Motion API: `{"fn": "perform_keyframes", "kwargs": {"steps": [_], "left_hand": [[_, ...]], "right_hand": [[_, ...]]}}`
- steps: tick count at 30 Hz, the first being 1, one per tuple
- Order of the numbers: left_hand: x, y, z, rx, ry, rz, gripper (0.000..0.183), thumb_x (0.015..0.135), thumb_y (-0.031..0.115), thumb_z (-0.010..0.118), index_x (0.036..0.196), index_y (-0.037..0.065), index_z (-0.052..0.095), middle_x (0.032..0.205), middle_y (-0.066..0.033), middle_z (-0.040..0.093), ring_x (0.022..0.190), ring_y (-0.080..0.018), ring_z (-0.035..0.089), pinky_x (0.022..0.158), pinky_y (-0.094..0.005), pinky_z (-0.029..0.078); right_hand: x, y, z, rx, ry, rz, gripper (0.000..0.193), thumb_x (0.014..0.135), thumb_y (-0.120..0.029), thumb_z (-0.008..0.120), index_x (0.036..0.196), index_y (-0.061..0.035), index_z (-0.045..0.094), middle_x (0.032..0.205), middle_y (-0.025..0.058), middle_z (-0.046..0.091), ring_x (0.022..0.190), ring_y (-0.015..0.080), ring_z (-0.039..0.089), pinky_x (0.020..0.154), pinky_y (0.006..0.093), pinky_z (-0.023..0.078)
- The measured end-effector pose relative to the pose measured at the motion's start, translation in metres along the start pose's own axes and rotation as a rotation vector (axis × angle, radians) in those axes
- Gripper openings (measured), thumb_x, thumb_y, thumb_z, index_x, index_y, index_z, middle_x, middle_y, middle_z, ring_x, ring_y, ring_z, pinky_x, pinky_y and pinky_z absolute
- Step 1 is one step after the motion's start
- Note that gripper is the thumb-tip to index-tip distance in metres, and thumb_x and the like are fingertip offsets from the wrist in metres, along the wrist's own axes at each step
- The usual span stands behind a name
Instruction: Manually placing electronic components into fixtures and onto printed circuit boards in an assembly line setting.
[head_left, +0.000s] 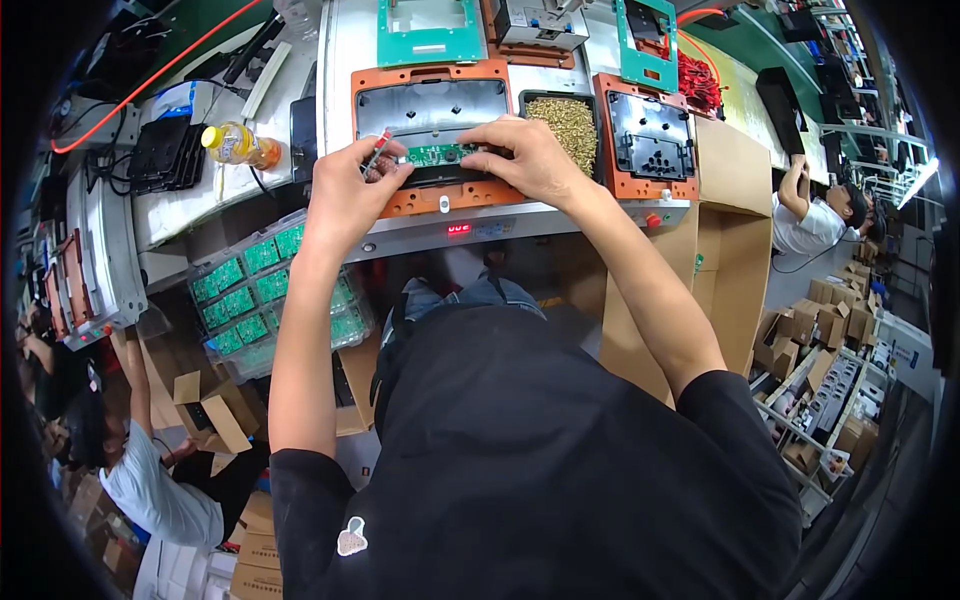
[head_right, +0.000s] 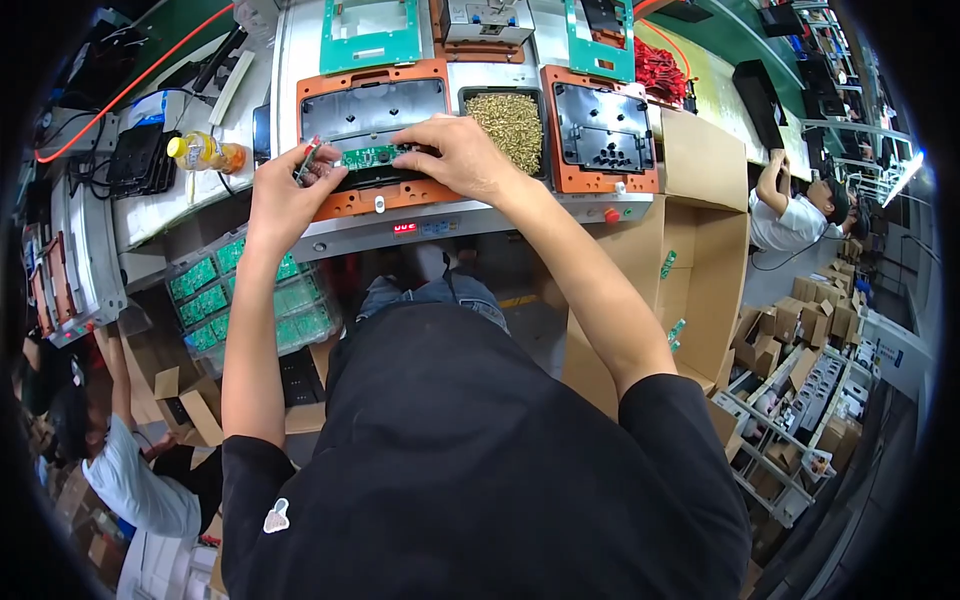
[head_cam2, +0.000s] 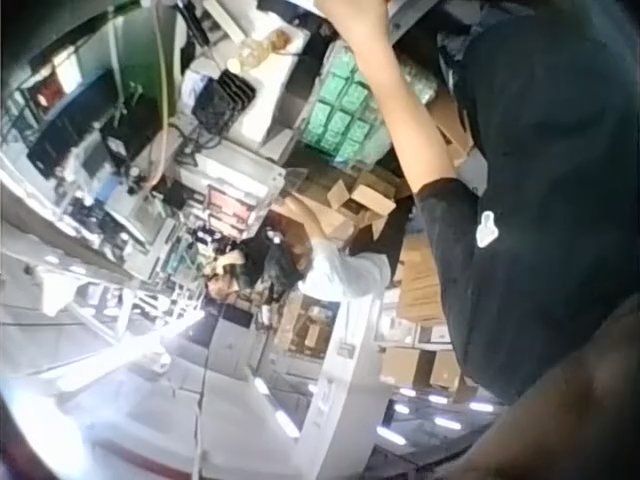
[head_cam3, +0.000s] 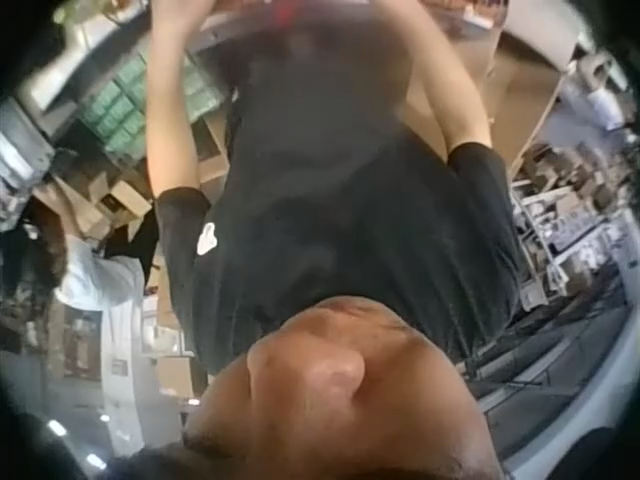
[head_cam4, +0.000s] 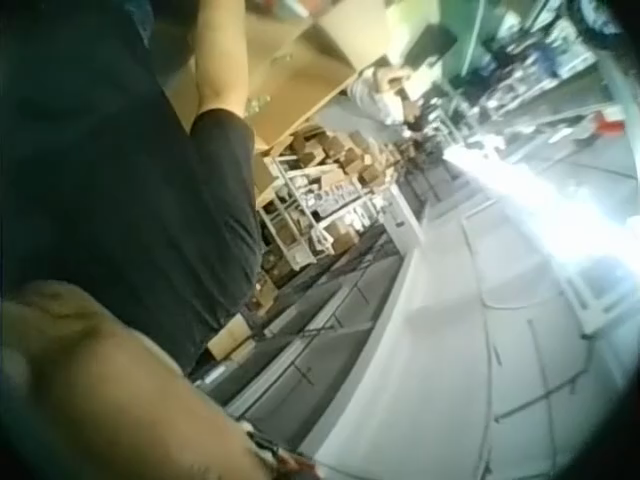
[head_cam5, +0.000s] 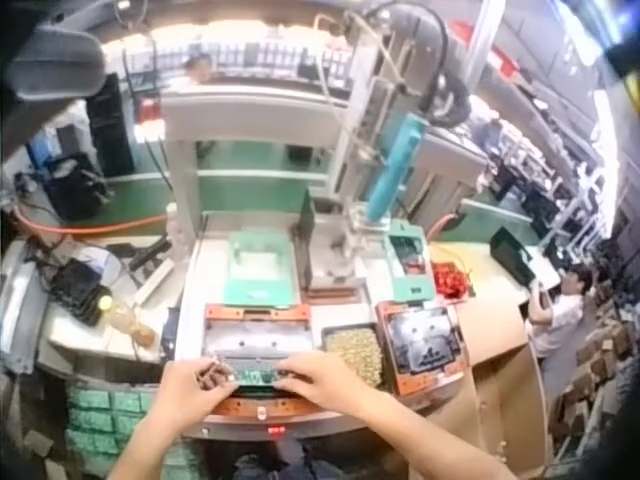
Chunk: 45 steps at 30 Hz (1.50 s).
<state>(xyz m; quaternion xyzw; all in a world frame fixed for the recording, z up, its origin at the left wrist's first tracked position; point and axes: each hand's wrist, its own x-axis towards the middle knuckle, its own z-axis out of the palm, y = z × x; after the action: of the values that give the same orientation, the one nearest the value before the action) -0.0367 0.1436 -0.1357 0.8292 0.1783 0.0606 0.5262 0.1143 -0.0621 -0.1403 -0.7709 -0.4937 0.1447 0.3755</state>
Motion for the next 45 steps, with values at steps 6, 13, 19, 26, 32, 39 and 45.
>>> {"fn": "perform_keyframes", "kwargs": {"steps": [6, 13, 19, 26, 32, 39, 45], "left_hand": [[-0.014, -0.003, 0.007, 0.145, 0.010, 0.143, 0.019, 0.082, 0.006, 0.076, 0.098, 0.000, 0.068, 0.079, -0.0092, 0.065, 0.070, -0.0153, 0.063, 0.065, -0.0299, 0.051], [-0.029, -0.001, 0.018, 0.390, 0.144, 0.204, 0.025, 0.078, 0.002, 0.075, 0.102, 0.005, 0.067, 0.099, -0.0090, 0.064, 0.085, -0.0325, 0.065, 0.071, -0.0369, 0.052], [-0.054, 0.017, 0.042, 0.664, 0.262, 0.452, 0.034, 0.075, -0.004, 0.064, 0.108, 0.000, 0.068, 0.122, -0.0125, 0.064, 0.115, -0.0330, 0.059, 0.095, -0.0433, 0.050], [-0.072, 0.008, 0.091, 0.753, 0.194, 0.350, 0.046, 0.088, 0.004, 0.055, 0.133, -0.004, 0.055, 0.140, -0.0205, 0.054, 0.132, -0.0361, 0.050, 0.111, -0.0454, 0.040], [-0.072, 0.007, 0.084, 0.705, 0.234, 0.351, 0.044, 0.084, -0.002, 0.055, 0.128, -0.002, 0.060, 0.134, -0.0174, 0.059, 0.128, -0.0328, 0.054, 0.106, -0.0434, 0.044], [-0.061, 0.010, 0.080, 0.664, 0.302, 0.345, 0.043, 0.081, -0.009, 0.053, 0.122, -0.001, 0.063, 0.127, -0.0158, 0.062, 0.122, -0.0326, 0.058, 0.098, -0.0424, 0.047], [-0.059, 0.007, 0.081, 0.730, 0.346, 0.377, 0.038, 0.082, 0.000, 0.058, 0.120, 0.000, 0.062, 0.124, -0.0134, 0.062, 0.120, -0.0294, 0.058, 0.096, -0.0391, 0.048]], "right_hand": [[-0.004, 0.000, 0.004, -0.154, 0.020, -0.222, 0.026, 0.081, -0.014, 0.077, 0.104, -0.0055, 0.071, 0.096, 0.0066, 0.069, 0.092, 0.0265, 0.063, 0.080, 0.0368, 0.053], [-0.010, -0.015, 0.016, -0.158, 0.038, -0.145, 0.026, 0.079, -0.013, 0.078, 0.102, -0.0040, 0.069, 0.098, 0.0080, 0.060, 0.094, 0.0283, 0.060, 0.081, 0.0393, 0.051], [-0.010, -0.019, 0.020, -0.227, -0.021, -0.074, 0.022, 0.082, -0.013, 0.074, 0.101, -0.0039, 0.069, 0.097, 0.0087, 0.059, 0.093, 0.0293, 0.060, 0.081, 0.0396, 0.051], [-0.011, -0.019, 0.025, -0.281, -0.017, -0.101, 0.021, 0.081, -0.012, 0.071, 0.100, -0.0036, 0.069, 0.096, 0.0069, 0.058, 0.090, 0.0282, 0.059, 0.079, 0.0413, 0.051], [0.075, 0.026, -0.007, -0.246, 0.075, -0.292, 0.018, 0.083, -0.014, 0.067, 0.098, -0.0046, 0.068, 0.096, 0.0170, 0.066, 0.099, 0.0358, 0.062, 0.094, 0.0443, 0.048], [0.205, 0.075, 0.005, -0.803, 0.288, 0.082, 0.045, 0.079, -0.017, 0.065, 0.121, -0.0008, 0.061, 0.134, 0.0261, 0.053, 0.128, 0.0431, 0.048, 0.103, 0.0501, 0.045], [0.244, 0.092, -0.038, -0.634, 0.121, -0.015, 0.037, 0.077, -0.012, 0.066, 0.111, 0.0032, 0.064, 0.110, 0.0270, 0.066, 0.107, 0.0450, 0.061, 0.097, 0.0471, 0.049]]}}
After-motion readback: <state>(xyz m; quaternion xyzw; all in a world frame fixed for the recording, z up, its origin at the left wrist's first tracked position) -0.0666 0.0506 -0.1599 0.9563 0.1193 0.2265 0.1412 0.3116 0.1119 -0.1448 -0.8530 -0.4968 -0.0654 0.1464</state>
